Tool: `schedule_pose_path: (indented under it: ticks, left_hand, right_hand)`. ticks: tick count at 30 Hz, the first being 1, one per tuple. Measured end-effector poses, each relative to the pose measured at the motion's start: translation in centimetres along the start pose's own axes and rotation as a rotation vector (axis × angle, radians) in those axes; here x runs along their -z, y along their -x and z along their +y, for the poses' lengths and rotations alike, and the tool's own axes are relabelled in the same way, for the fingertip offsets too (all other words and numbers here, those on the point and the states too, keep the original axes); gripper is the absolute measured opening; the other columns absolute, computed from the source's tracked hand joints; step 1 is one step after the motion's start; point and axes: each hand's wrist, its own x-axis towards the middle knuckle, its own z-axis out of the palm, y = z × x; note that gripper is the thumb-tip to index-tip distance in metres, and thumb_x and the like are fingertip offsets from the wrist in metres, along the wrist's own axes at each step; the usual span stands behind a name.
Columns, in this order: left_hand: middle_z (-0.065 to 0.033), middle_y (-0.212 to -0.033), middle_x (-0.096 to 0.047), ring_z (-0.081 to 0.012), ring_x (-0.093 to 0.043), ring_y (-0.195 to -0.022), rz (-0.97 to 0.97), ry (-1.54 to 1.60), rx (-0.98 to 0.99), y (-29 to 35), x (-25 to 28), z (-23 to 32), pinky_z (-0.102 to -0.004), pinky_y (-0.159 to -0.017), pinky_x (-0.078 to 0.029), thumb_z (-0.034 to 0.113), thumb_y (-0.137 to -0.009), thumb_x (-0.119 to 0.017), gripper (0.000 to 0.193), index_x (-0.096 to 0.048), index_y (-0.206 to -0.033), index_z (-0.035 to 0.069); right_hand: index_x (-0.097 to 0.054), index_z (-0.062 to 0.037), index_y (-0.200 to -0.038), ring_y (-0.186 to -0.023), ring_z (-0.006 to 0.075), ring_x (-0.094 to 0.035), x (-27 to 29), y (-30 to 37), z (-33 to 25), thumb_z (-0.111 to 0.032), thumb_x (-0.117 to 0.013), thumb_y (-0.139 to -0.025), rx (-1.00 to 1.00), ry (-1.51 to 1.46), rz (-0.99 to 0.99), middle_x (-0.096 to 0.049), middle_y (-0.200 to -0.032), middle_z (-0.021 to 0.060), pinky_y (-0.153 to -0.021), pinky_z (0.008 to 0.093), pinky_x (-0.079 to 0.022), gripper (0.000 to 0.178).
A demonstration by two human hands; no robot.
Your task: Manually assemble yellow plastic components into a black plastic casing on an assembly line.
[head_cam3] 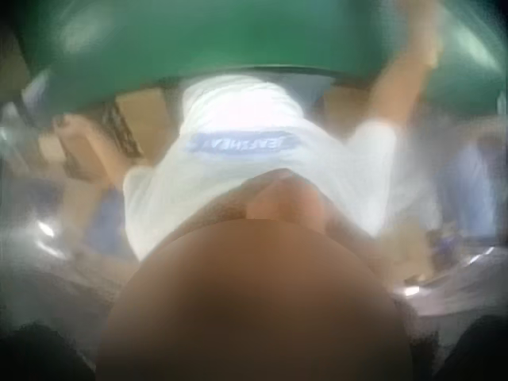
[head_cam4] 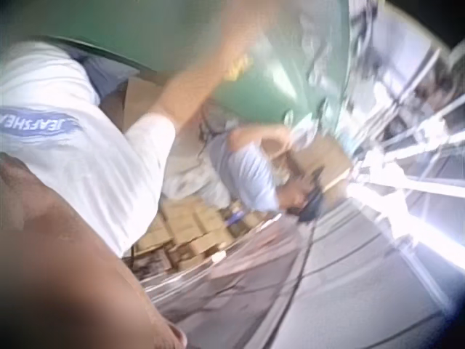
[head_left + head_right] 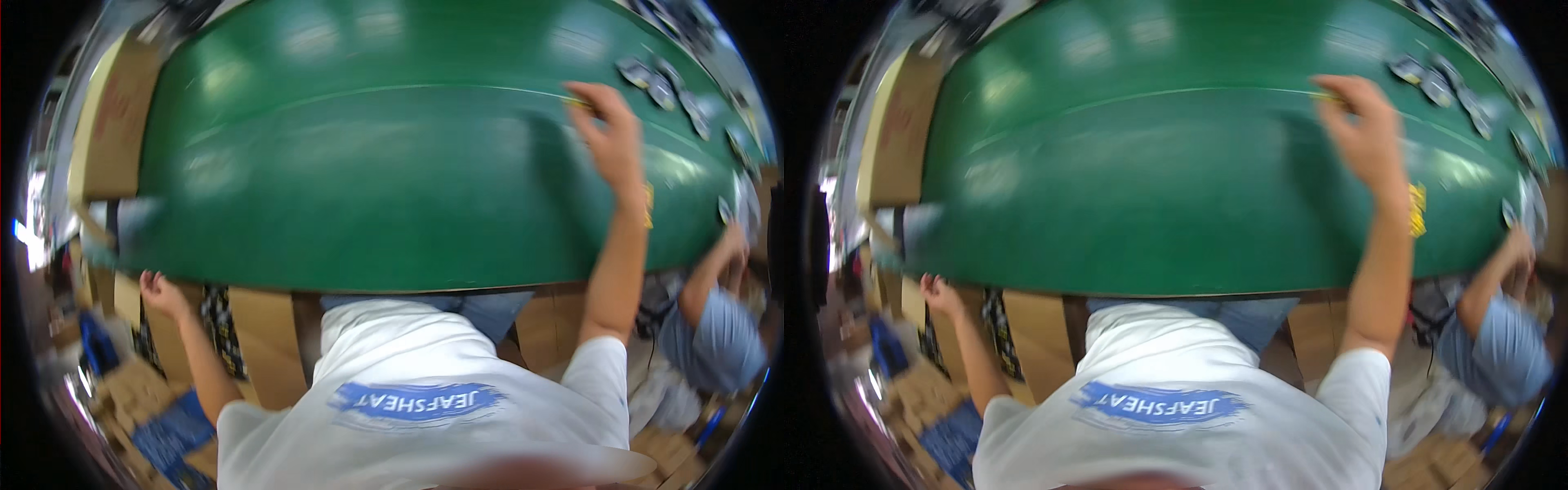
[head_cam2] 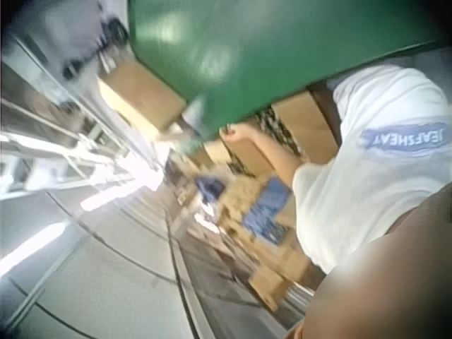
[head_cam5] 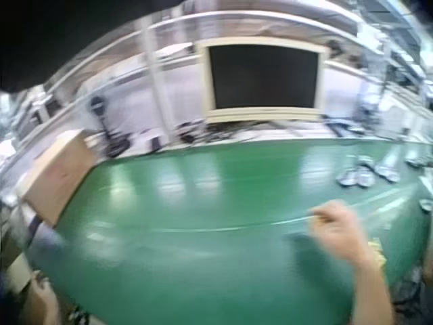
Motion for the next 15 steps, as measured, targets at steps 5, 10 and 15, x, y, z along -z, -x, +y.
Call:
schedule_pose_path:
  ticks: [5,10,15]
  left_hand:
    - [-0.0129,-0.140,-0.063,-0.0230,-0.068,-0.115,-0.192,0.182,-0.061,-2.6,-11.3,14.7,-0.0357,-0.100,-0.056,-0.004,-0.103,-0.056,0.039,-0.057,-0.142,-0.001]
    - [-0.0141,-0.139,-0.063,-0.0249,-0.068,-0.116,-0.178,0.242,-0.088,-1.1,-18.2,20.5,-0.0353,-0.100,-0.056,-0.006,-0.103,-0.054,0.039,-0.055,-0.142,-0.002]
    - [-0.0150,-0.139,-0.063,-0.0242,-0.066,-0.121,-0.605,0.521,-0.276,8.3,-27.5,35.9,-0.0358,-0.105,-0.054,0.000,-0.105,-0.061,0.042,-0.055,-0.146,0.000]
  right_hand:
    - [-0.075,-0.0012,-0.107,-0.081,0.0173,-0.069,-0.6,2.0,2.0,-0.009,-0.076,-0.095,0.014,-0.199,0.006,-0.073,-0.099,0.0089,-0.077,0.0318,-0.057,0.014]
    - [-0.070,-0.0029,-0.121,-0.092,0.0155,-0.074,1.0,2.2,3.8,-0.012,-0.073,-0.101,-0.188,-0.546,0.059,-0.077,-0.103,0.0075,-0.084,0.0311,-0.059,0.022]
    - [-0.069,-0.0035,-0.128,-0.098,0.0158,-0.073,0.7,2.4,3.0,-0.005,-0.070,-0.102,-0.035,-0.563,-0.015,-0.077,-0.111,0.0076,-0.086,0.0311,-0.059,0.027]
